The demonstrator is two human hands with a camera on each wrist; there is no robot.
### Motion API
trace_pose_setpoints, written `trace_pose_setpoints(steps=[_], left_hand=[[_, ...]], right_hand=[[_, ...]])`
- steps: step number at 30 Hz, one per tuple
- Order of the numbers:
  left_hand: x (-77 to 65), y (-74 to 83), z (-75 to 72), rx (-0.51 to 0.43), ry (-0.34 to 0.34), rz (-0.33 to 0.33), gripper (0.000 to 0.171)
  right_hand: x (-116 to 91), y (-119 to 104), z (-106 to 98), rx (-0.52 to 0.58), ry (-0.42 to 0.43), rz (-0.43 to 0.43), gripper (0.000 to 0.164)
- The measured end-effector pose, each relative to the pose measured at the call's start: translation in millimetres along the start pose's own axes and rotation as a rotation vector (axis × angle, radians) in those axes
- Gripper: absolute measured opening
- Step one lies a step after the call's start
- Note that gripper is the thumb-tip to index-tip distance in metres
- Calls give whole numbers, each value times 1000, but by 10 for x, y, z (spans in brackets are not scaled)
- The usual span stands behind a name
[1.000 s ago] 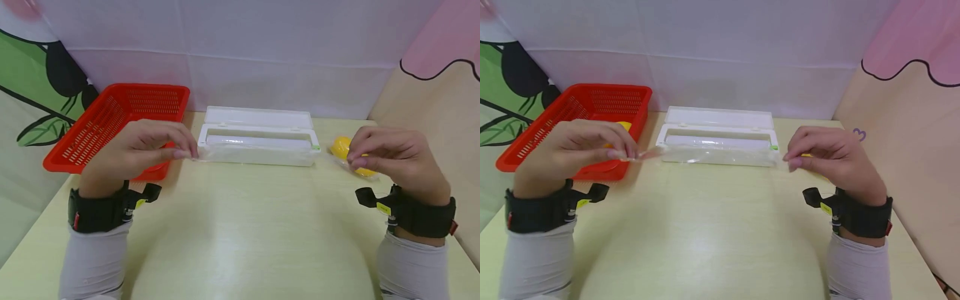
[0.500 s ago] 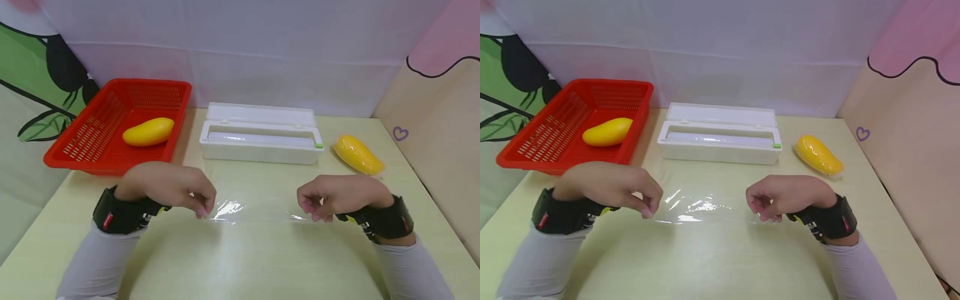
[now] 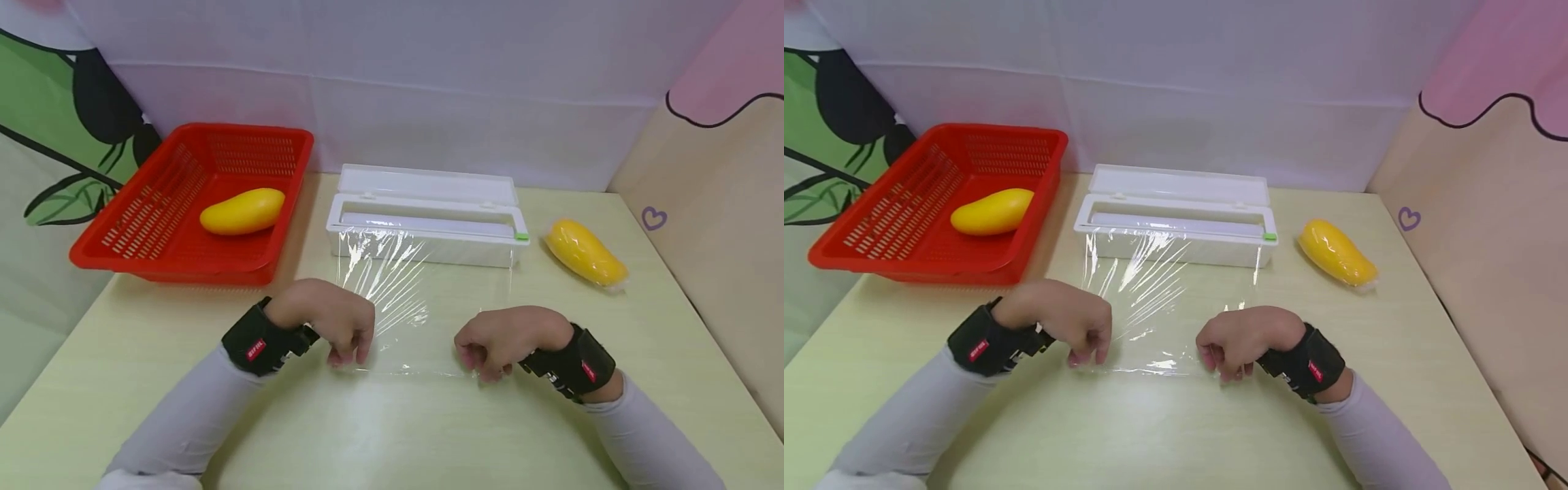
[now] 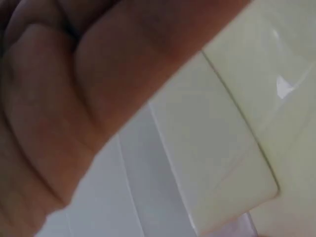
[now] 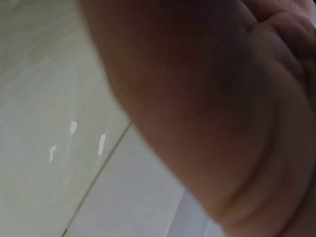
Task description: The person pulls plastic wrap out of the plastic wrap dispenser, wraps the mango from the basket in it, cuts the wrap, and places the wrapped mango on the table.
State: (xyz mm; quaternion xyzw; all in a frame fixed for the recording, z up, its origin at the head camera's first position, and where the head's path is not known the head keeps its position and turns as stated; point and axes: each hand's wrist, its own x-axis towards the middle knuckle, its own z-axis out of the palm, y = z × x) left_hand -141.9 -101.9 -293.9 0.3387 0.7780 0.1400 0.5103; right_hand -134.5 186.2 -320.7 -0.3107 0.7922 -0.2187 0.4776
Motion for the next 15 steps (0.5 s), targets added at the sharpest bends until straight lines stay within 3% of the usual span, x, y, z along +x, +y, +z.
trace_pose_setpoints(steps=[6, 11, 15], left_hand=[[125, -34, 52, -111, -16, -81, 20], [146, -49, 49, -165, -16, -119, 18], [146, -44, 32, -147, -21, -124, 18]], right_hand=[[30, -10, -7, -139, 30, -4, 26], [35, -7, -2, -130, 34, 22, 28], [16, -11, -9, -130, 21, 31, 31]])
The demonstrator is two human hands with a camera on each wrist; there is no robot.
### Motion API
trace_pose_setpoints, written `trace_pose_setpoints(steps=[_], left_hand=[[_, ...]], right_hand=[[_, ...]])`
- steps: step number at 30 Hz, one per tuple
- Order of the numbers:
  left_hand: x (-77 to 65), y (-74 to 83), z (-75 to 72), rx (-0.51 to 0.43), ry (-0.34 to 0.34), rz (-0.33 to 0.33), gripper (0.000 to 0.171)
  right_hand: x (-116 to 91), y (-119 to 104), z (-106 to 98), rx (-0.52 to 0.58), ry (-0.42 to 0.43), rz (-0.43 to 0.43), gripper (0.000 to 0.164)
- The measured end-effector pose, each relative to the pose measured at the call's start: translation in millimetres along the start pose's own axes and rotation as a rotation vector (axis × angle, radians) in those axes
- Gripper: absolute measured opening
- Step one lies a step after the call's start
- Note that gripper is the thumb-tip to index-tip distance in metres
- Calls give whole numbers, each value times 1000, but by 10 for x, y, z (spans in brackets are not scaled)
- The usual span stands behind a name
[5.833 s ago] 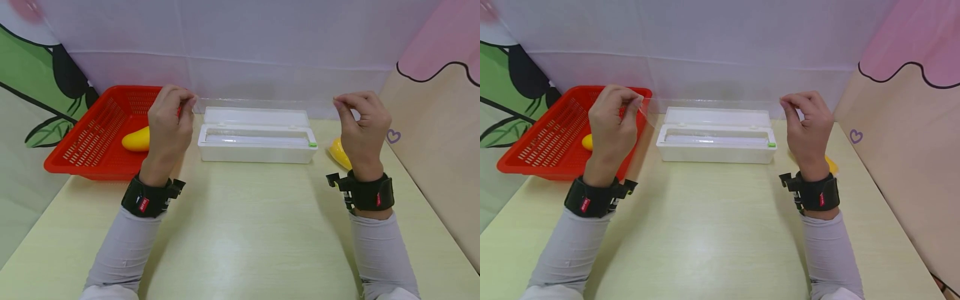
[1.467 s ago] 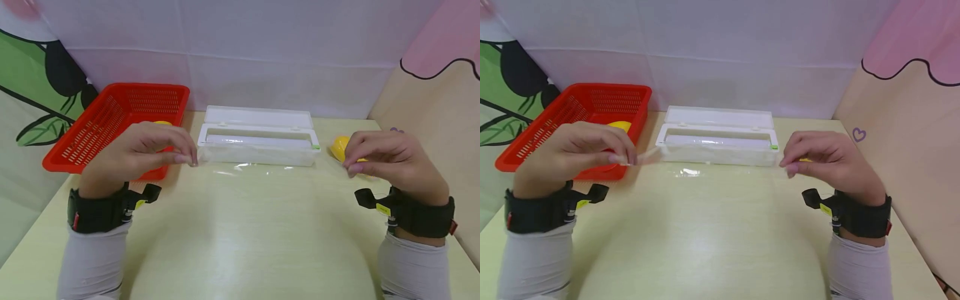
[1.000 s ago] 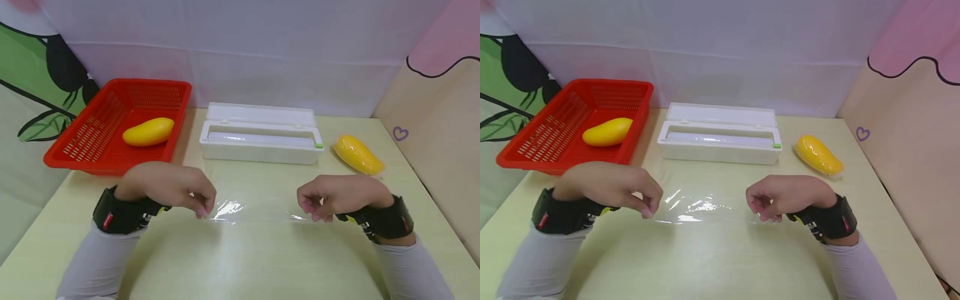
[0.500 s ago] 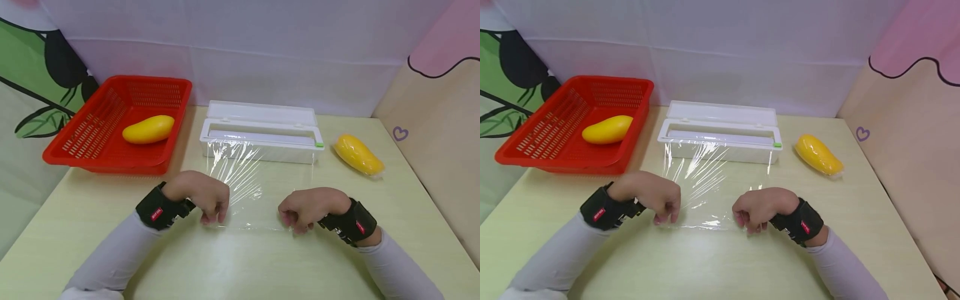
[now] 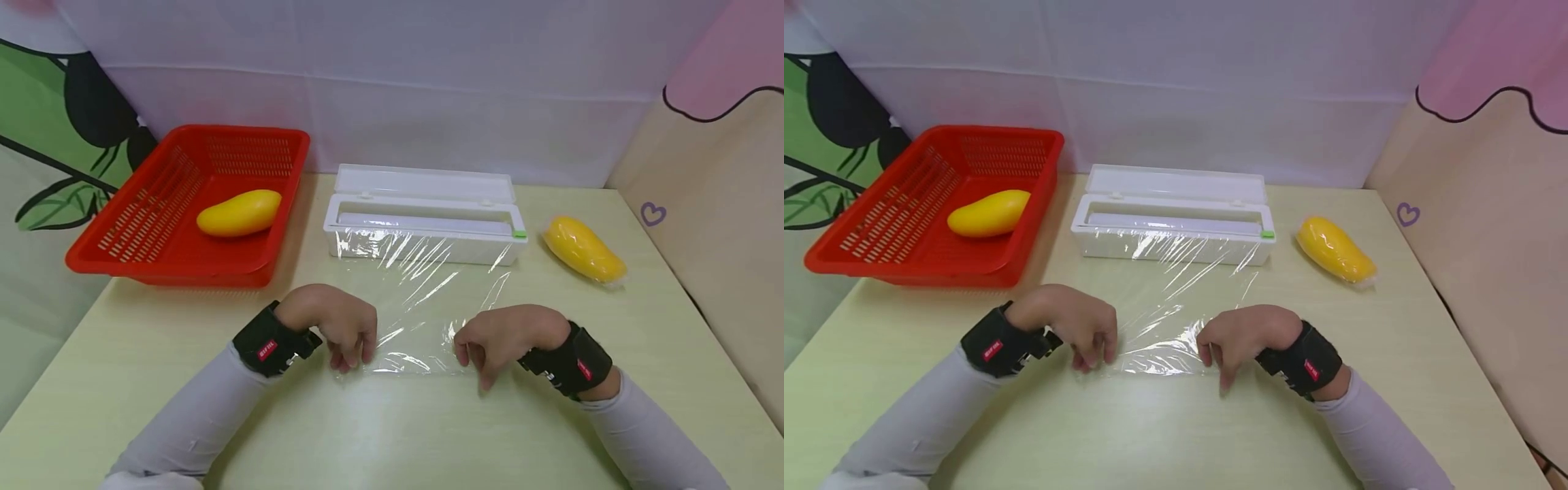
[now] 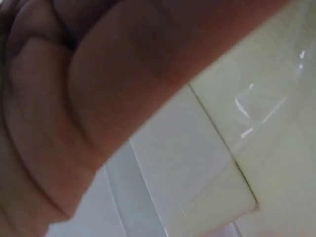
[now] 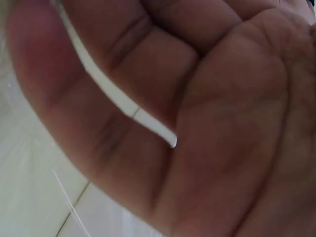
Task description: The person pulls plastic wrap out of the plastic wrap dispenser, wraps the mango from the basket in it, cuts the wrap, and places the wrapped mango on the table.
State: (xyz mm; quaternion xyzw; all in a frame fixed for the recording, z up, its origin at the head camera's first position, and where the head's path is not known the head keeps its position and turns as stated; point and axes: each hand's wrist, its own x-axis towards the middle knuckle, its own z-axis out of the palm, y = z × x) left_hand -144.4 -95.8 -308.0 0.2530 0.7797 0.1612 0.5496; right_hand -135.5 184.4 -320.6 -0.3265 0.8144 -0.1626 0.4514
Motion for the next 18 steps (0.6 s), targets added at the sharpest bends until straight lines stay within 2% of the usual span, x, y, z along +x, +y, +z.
trace_pose_setpoints(steps=[6, 9, 11, 13, 18], left_hand=[[-46, 16, -21, 121, 16, 41, 14], [-80, 17, -52, 172, 47, 104, 11], [-106, 15, -75, 203, 93, 158, 8], [-135, 11, -101, 230, 160, 215, 9], [-262, -4, -175, 237, 360, 304, 9]], right_hand=[[-97, 11, -72, -22, 19, -9, 25], [-141, 31, -117, -14, 66, -97, 15], [-154, 46, -148, -17, 114, -164, 9], [-155, 60, -179, -12, 168, -221, 10], [-151, 90, -250, 4, 298, -269, 7]])
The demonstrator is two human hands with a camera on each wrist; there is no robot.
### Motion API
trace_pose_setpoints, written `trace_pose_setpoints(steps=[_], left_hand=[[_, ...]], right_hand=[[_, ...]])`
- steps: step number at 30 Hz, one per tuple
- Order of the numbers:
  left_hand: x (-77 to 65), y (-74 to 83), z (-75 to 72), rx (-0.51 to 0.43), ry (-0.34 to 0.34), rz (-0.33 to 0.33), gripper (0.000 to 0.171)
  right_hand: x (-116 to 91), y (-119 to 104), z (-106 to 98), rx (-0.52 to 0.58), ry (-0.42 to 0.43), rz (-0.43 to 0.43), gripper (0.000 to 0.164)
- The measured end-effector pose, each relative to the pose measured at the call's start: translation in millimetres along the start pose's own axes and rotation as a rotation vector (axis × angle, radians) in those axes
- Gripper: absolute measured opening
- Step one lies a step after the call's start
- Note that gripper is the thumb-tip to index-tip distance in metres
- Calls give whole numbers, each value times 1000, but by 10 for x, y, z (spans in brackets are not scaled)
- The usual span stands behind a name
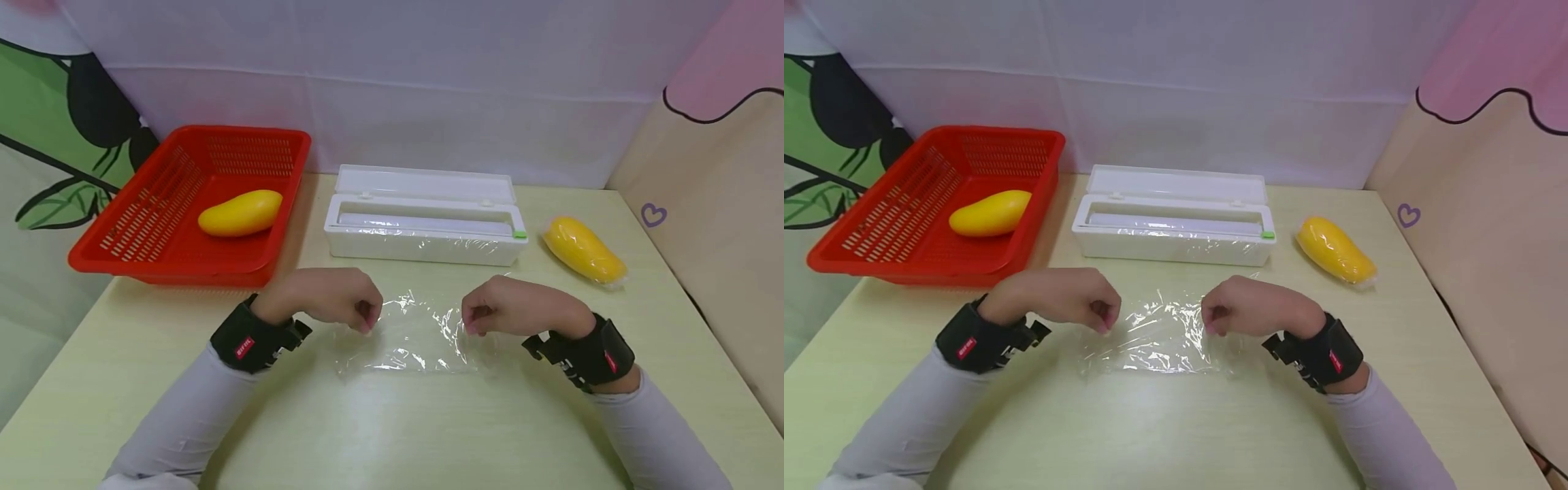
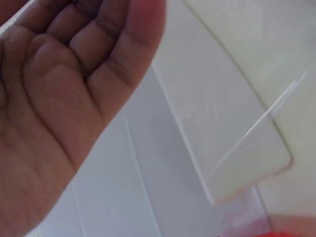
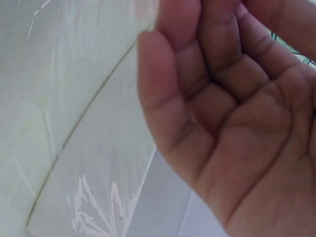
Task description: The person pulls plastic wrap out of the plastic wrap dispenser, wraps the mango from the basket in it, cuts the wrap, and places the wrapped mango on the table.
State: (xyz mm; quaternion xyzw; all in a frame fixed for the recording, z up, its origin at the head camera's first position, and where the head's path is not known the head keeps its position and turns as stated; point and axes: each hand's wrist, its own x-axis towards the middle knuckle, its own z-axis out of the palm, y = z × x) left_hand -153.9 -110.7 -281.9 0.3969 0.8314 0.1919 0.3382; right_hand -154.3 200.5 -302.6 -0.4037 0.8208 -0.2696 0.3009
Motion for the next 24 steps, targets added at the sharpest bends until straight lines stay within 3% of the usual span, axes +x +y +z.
trace_pose_setpoints(steps=[4, 6, 12, 16, 19, 22, 24], left_hand=[[-132, -29, -108, -14, 200, 15, 2], [-215, -48, -168, -26, 325, 10, 7], [-472, -146, -374, 24, 796, -24, 15], [-611, -267, -506, 73, 1075, -101, 22], [-717, -374, -590, 82, 1165, -229, 38], [-832, -485, -641, 66, 1177, -350, 58], [-900, -541, -659, 59, 1174, -397, 69]], right_hand=[[0, 33, -58, -43, 116, -26, 3], [-9, 52, -93, -58, 180, -33, 4], [-112, 93, -223, -30, 361, -28, 7], [-225, 83, -308, -19, 401, -21, 9], [-296, 66, -360, -11, 420, -28, 12], [-334, 58, -407, -32, 479, -41, 13], [-351, 51, -439, -35, 531, -45, 14]])
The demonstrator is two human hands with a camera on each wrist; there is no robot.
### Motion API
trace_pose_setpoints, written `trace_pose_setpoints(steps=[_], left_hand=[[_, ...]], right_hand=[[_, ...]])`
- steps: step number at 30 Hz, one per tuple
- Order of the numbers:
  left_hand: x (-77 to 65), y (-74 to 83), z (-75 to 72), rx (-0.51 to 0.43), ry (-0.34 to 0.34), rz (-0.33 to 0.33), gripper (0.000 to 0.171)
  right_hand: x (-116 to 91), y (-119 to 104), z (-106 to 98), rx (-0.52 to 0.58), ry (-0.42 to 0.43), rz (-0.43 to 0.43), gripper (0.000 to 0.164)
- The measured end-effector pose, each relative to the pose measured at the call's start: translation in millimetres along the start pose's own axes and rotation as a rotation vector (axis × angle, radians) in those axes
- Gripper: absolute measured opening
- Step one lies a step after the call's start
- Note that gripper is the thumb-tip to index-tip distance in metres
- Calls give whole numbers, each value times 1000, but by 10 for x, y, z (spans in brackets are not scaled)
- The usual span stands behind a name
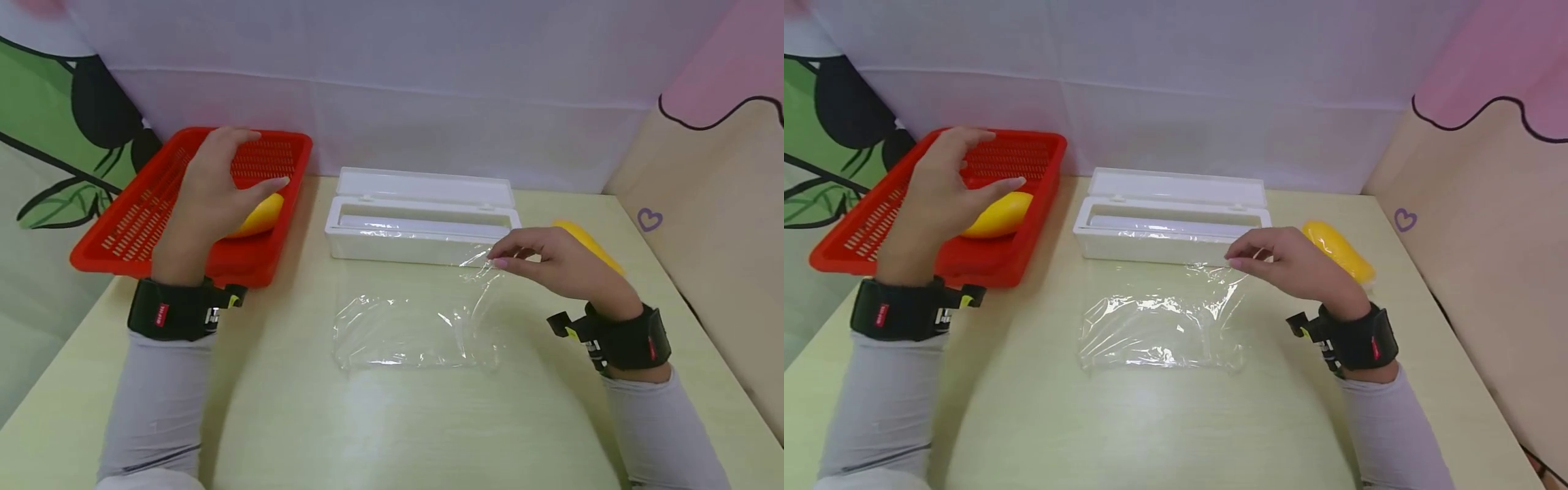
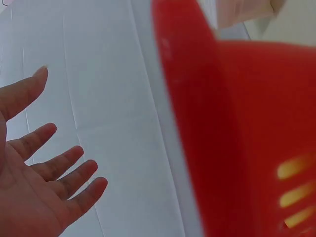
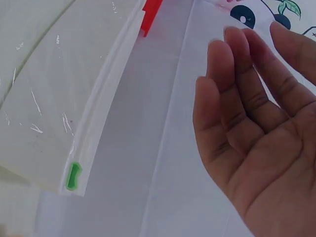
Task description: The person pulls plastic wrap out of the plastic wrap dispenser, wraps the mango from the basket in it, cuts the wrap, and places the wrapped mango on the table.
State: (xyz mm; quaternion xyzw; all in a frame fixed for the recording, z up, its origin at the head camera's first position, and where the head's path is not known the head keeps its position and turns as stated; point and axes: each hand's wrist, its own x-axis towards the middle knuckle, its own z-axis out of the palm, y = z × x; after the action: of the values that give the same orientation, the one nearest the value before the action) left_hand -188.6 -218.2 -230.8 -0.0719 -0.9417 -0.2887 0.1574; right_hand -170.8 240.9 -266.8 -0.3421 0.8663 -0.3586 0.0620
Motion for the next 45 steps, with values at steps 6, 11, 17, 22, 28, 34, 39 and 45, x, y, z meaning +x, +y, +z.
trace_pose_setpoints(steps=[6, 11, 17, 22, 28, 34, 39, 45], left_hand=[[58, -168, -76, 48, -55, -98, 86], [124, -381, -67, 94, -160, -172, 93], [219, -535, -10, 113, -286, -219, 96], [310, -661, 60, 166, -403, -238, 93], [326, -822, 158, 197, -565, -229, 89], [252, -862, 120, 169, -603, -254, 84], [190, -930, 75, 154, -666, -300, 92], [137, -1019, 72, 105, -710, -316, 98]], right_hand=[[44, 12, -74, -31, 139, -15, 16], [122, 116, -87, -35, 179, 47, 19], [167, 230, -89, -4, 198, 137, 19], [175, 302, -50, 16, 211, 155, 19], [136, 358, -42, -16, 217, 199, 21], [101, 361, -67, -23, 231, 266, 24], [71, 373, -69, -5, 212, 300, 26], [22, 405, -60, -14, 207, 322, 26]])
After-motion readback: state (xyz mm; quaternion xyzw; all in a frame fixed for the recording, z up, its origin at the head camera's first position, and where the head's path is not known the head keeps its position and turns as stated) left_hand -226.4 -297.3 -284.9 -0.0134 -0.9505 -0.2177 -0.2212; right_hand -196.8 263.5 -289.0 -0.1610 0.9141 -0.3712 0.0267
